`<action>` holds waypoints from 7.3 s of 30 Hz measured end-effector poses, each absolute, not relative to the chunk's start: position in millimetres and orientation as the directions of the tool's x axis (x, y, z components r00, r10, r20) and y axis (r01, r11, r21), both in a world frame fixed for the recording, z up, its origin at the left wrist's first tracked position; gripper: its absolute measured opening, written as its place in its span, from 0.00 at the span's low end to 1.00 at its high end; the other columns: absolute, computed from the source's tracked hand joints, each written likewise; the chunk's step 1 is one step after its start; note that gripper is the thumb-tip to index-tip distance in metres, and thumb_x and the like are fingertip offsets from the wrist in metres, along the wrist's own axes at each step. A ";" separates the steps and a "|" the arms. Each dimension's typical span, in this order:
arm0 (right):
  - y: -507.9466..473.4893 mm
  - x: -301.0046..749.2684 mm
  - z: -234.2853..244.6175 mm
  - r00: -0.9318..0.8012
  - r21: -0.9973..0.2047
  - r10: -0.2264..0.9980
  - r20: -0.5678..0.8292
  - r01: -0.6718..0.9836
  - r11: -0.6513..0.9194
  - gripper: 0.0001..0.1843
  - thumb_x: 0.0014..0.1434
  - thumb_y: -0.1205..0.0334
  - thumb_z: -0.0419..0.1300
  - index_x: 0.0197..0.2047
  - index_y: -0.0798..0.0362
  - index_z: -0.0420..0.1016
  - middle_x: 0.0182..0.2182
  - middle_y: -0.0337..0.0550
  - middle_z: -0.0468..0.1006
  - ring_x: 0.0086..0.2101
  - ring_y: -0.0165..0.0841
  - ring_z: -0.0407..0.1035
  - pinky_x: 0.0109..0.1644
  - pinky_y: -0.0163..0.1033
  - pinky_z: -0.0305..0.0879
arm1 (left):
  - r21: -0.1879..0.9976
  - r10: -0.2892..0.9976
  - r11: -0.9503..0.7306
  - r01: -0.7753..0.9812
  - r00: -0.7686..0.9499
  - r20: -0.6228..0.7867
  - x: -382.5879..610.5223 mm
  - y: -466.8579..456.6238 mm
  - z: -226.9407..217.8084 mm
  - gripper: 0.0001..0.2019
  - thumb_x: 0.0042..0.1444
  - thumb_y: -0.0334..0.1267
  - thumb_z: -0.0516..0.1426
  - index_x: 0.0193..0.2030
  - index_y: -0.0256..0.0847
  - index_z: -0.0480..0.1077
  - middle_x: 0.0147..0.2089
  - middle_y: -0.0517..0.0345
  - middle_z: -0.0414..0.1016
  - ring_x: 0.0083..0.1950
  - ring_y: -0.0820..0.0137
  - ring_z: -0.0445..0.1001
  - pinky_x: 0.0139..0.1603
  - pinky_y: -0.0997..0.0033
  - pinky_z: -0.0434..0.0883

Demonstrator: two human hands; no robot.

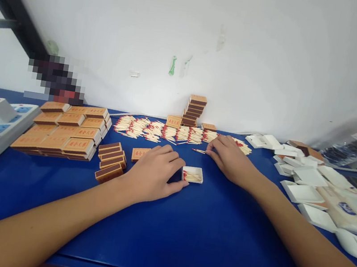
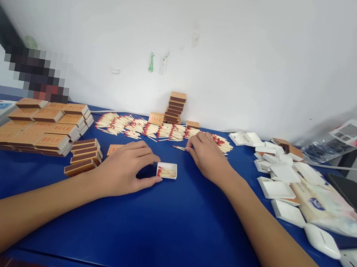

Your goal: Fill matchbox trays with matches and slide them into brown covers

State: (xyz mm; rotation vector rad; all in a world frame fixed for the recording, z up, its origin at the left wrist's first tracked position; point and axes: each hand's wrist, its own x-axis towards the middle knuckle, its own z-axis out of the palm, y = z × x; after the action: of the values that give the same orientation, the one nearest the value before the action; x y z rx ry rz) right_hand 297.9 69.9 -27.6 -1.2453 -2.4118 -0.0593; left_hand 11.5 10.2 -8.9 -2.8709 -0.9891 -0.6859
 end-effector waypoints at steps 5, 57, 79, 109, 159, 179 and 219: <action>66.3 290.5 -28.6 -0.494 -0.146 0.766 0.412 0.794 0.590 0.09 0.74 0.60 0.51 0.41 0.48 0.70 0.43 0.55 0.76 0.45 0.50 0.68 0.52 0.56 0.66 | 0.104 0.578 -0.797 0.595 0.702 0.416 11.6 10.7 -9.4 0.13 0.68 0.47 0.64 0.49 0.38 0.76 0.43 0.50 0.81 0.49 0.56 0.76 0.50 0.54 0.74; 61.2 380.3 16.4 -0.163 -0.293 0.974 -0.154 0.950 0.113 0.15 0.66 0.49 0.59 0.39 0.52 0.77 0.38 0.51 0.83 0.38 0.43 0.73 0.42 0.45 0.64 | 0.157 0.620 -0.768 0.620 0.663 0.420 8.5 12.1 -10.7 0.14 0.68 0.48 0.64 0.48 0.38 0.78 0.43 0.51 0.80 0.49 0.57 0.76 0.54 0.54 0.74; 36.5 316.9 11.8 -0.421 -0.438 0.907 0.007 0.814 0.381 0.20 0.69 0.41 0.58 0.39 0.49 0.79 0.33 0.46 0.80 0.30 0.37 0.71 0.33 0.41 0.66 | 0.149 0.625 -0.765 0.627 0.667 0.406 9.6 12.8 -10.6 0.14 0.68 0.48 0.63 0.48 0.39 0.77 0.43 0.51 0.81 0.49 0.56 0.76 0.53 0.53 0.74; 23.3 299.7 12.8 -0.495 -0.510 0.868 -0.031 0.755 0.412 0.14 0.70 0.47 0.58 0.39 0.47 0.75 0.30 0.40 0.78 0.28 0.34 0.68 0.31 0.39 0.63 | 0.163 0.622 -0.770 0.616 0.670 0.406 9.9 12.3 -10.6 0.13 0.68 0.48 0.63 0.49 0.38 0.77 0.45 0.50 0.81 0.49 0.57 0.76 0.53 0.54 0.74; 57.2 352.9 4.4 -0.330 -0.413 0.944 -0.021 0.862 0.292 0.30 0.63 0.28 0.59 0.36 0.49 0.79 0.31 0.47 0.79 0.30 0.39 0.70 0.34 0.43 0.62 | 0.195 0.614 -0.784 0.589 0.694 0.376 10.5 10.0 -9.6 0.14 0.68 0.47 0.64 0.51 0.38 0.75 0.46 0.50 0.80 0.51 0.56 0.76 0.53 0.54 0.75; 9.1 268.8 8.0 -0.489 -0.472 0.844 0.221 0.703 0.532 0.07 0.71 0.58 0.60 0.41 0.48 0.77 0.36 0.43 0.78 0.32 0.35 0.70 0.35 0.40 0.64 | 0.189 0.619 -0.778 0.600 0.676 0.401 11.9 10.5 -9.9 0.14 0.67 0.47 0.65 0.49 0.38 0.76 0.44 0.52 0.80 0.49 0.57 0.76 0.51 0.55 0.74; 63.7 277.7 -25.1 -0.392 -0.476 0.846 0.361 0.703 0.528 0.10 0.70 0.54 0.62 0.38 0.49 0.76 0.37 0.47 0.75 0.38 0.41 0.70 0.43 0.46 0.68 | 0.251 0.648 -0.759 0.601 0.663 0.375 12.3 10.3 -9.6 0.16 0.67 0.48 0.65 0.52 0.39 0.75 0.50 0.48 0.79 0.55 0.54 0.74 0.58 0.50 0.74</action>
State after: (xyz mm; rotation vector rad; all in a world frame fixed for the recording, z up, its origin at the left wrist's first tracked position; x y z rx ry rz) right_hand 277.7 63.7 -25.1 -1.2532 -2.2014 0.3299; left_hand 12.3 10.3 -9.6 -2.9597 -1.1149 -0.7340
